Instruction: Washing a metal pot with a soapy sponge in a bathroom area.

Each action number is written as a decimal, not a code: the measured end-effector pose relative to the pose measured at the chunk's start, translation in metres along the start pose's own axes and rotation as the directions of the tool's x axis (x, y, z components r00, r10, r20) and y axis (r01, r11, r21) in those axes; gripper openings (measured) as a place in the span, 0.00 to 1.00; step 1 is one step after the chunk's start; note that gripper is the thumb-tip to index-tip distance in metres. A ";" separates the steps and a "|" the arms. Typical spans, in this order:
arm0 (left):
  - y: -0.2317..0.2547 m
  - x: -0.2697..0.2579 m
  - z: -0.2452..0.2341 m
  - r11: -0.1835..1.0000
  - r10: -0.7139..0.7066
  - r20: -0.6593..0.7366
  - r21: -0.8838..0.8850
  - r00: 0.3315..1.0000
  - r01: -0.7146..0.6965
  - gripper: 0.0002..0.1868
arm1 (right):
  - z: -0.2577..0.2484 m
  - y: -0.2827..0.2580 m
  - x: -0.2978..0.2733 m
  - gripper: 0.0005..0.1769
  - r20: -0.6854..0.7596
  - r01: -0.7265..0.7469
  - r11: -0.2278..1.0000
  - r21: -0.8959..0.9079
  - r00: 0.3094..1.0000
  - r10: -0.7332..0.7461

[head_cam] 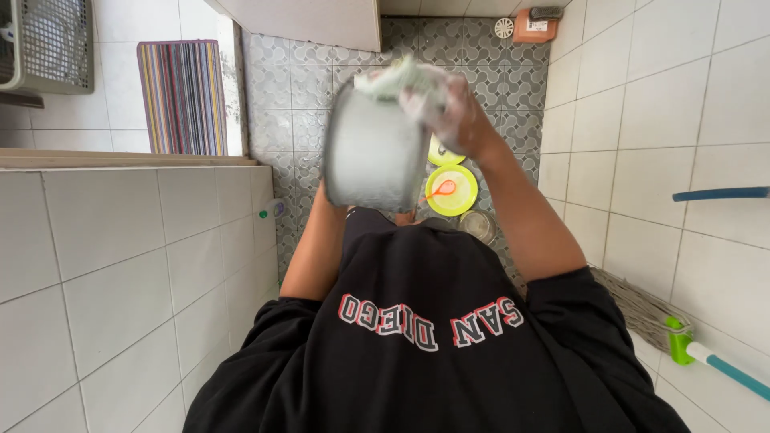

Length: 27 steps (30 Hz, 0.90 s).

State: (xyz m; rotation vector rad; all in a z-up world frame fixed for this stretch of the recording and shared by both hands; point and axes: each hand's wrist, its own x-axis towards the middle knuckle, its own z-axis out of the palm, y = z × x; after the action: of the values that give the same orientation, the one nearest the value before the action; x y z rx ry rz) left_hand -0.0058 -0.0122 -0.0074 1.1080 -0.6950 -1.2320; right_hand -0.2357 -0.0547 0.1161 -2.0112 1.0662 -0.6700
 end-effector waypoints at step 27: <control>0.048 -0.071 0.062 0.894 0.440 0.088 0.055 0.894 -0.445 0.36 | 0.070 0.095 -0.055 0.34 -0.042 -0.112 0.464 0.879 0.950 0.309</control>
State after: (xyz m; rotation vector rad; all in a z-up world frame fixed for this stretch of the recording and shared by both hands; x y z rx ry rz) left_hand -0.0604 0.0373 0.0685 0.8994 -0.9953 -0.8607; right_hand -0.2567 -0.0171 -0.0071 -0.8935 0.7925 -1.0284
